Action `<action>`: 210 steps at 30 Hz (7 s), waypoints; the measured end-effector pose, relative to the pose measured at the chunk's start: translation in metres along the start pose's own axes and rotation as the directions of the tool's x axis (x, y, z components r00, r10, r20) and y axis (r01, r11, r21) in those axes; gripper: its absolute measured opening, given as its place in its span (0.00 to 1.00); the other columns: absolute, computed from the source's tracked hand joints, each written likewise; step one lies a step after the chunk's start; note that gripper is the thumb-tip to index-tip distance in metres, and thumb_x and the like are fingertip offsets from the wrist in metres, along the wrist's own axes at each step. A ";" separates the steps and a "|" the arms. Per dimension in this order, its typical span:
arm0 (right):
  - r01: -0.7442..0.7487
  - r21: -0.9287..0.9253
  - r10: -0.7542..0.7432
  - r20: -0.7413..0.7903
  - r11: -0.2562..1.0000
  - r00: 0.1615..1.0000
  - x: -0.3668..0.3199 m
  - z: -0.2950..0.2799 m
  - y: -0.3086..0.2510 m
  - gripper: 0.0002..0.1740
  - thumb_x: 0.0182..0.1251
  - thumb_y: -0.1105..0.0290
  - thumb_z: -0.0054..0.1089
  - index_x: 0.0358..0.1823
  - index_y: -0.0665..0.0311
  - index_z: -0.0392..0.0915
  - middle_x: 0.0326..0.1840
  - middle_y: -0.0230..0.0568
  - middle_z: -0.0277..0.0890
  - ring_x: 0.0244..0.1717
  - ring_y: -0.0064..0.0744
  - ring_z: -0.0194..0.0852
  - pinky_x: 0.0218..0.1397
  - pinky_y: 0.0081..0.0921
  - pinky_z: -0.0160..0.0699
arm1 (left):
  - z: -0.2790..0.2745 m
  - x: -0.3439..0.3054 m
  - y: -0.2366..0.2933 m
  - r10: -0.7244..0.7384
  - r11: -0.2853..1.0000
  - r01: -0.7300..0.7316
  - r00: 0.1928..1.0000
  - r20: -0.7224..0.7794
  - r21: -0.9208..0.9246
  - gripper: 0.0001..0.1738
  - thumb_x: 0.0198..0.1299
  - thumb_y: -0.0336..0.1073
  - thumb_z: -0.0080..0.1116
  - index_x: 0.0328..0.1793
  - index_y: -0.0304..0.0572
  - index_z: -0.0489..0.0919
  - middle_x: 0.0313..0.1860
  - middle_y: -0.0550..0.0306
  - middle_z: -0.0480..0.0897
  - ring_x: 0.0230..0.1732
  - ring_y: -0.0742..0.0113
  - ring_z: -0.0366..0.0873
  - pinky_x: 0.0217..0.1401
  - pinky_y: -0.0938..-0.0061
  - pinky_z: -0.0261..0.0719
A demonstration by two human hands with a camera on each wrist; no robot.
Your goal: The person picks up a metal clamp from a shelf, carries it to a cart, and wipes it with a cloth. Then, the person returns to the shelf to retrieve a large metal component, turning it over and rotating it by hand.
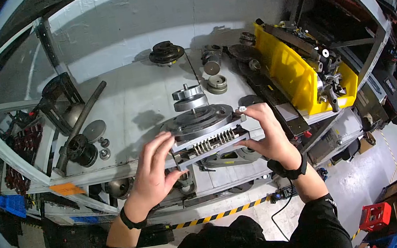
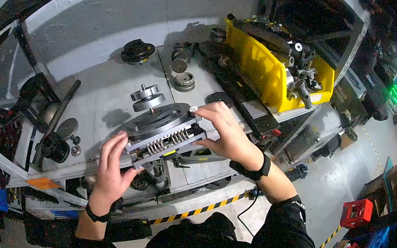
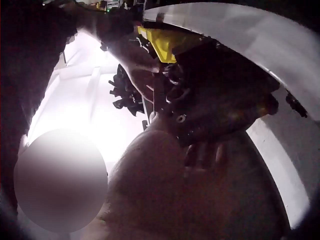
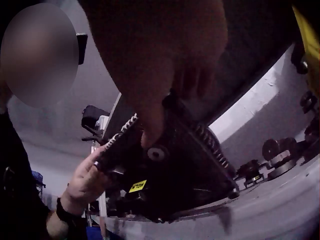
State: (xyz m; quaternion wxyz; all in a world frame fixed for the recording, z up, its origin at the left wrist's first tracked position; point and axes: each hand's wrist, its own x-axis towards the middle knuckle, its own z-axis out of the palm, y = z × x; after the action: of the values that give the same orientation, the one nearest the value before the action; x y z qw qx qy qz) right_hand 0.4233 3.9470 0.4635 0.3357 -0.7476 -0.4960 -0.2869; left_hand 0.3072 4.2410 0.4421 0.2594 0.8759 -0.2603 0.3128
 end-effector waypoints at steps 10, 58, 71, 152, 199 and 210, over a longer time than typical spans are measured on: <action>-0.025 -0.028 0.027 0.047 0.999 0.999 -0.019 0.003 -0.013 0.46 0.33 0.77 0.81 0.60 0.62 0.67 0.49 0.48 0.73 0.50 0.51 0.71 0.54 0.43 0.70 | -0.001 -0.015 -0.013 0.055 0.995 -0.054 0.998 0.007 -0.083 0.43 0.40 0.30 0.74 0.67 0.43 0.69 0.67 0.46 0.67 0.68 0.43 0.66 0.70 0.53 0.68; -0.116 -0.077 0.112 -0.063 0.990 0.992 -0.031 0.018 -0.029 0.35 0.36 0.77 0.78 0.51 0.61 0.73 0.47 0.41 0.79 0.47 0.43 0.76 0.49 0.36 0.75 | 0.011 -0.026 -0.036 -0.012 0.984 0.015 1.000 0.015 -0.178 0.40 0.38 0.45 0.82 0.55 0.49 0.69 0.63 0.42 0.71 0.66 0.37 0.69 0.64 0.48 0.73; -0.145 0.016 0.145 0.014 0.989 0.989 -0.019 0.008 -0.028 0.36 0.32 0.79 0.74 0.52 0.65 0.75 0.53 0.43 0.76 0.51 0.46 0.74 0.54 0.38 0.73 | 0.013 -0.019 -0.034 -0.067 0.959 0.051 0.997 -0.046 -0.277 0.41 0.36 0.36 0.82 0.59 0.50 0.72 0.64 0.46 0.70 0.66 0.42 0.68 0.66 0.51 0.72; -0.657 0.754 0.692 0.473 0.003 0.546 -0.033 0.037 -0.013 0.44 0.65 0.59 0.55 0.79 0.57 0.45 0.36 0.33 0.72 0.27 0.18 0.60 0.27 0.17 0.57 | 0.025 -0.013 0.009 -0.552 0.007 0.526 0.711 0.435 -0.851 0.46 0.63 0.44 0.46 0.82 0.50 0.36 0.57 0.42 0.77 0.24 0.57 0.82 0.14 0.75 0.75; -0.473 0.835 0.802 0.068 0.279 0.594 -0.137 -0.047 -0.117 0.65 0.55 0.65 0.74 0.81 0.57 0.28 0.74 0.61 0.58 0.74 0.46 0.58 0.75 0.40 0.51 | 0.067 -0.007 0.079 -0.084 0.356 0.410 0.909 0.408 -0.840 0.48 0.53 0.37 0.67 0.74 0.22 0.54 0.65 0.42 0.70 0.67 0.59 0.68 0.71 0.69 0.63; -0.436 0.805 0.875 -0.196 0.401 0.443 -0.258 -0.172 -0.210 0.61 0.59 0.68 0.70 0.81 0.60 0.27 0.73 0.63 0.58 0.73 0.46 0.59 0.75 0.40 0.52 | 0.142 0.015 0.231 0.195 0.116 0.547 0.806 0.559 -0.829 0.50 0.54 0.36 0.68 0.77 0.24 0.51 0.69 0.45 0.67 0.70 0.63 0.63 0.74 0.70 0.56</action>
State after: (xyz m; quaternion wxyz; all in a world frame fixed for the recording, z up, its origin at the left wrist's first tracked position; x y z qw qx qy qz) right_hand 0.1216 3.7292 0.4178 0.7977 -0.5822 -0.0622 -0.1442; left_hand 0.2327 3.9803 0.4250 0.7166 0.5576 -0.3463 -0.2359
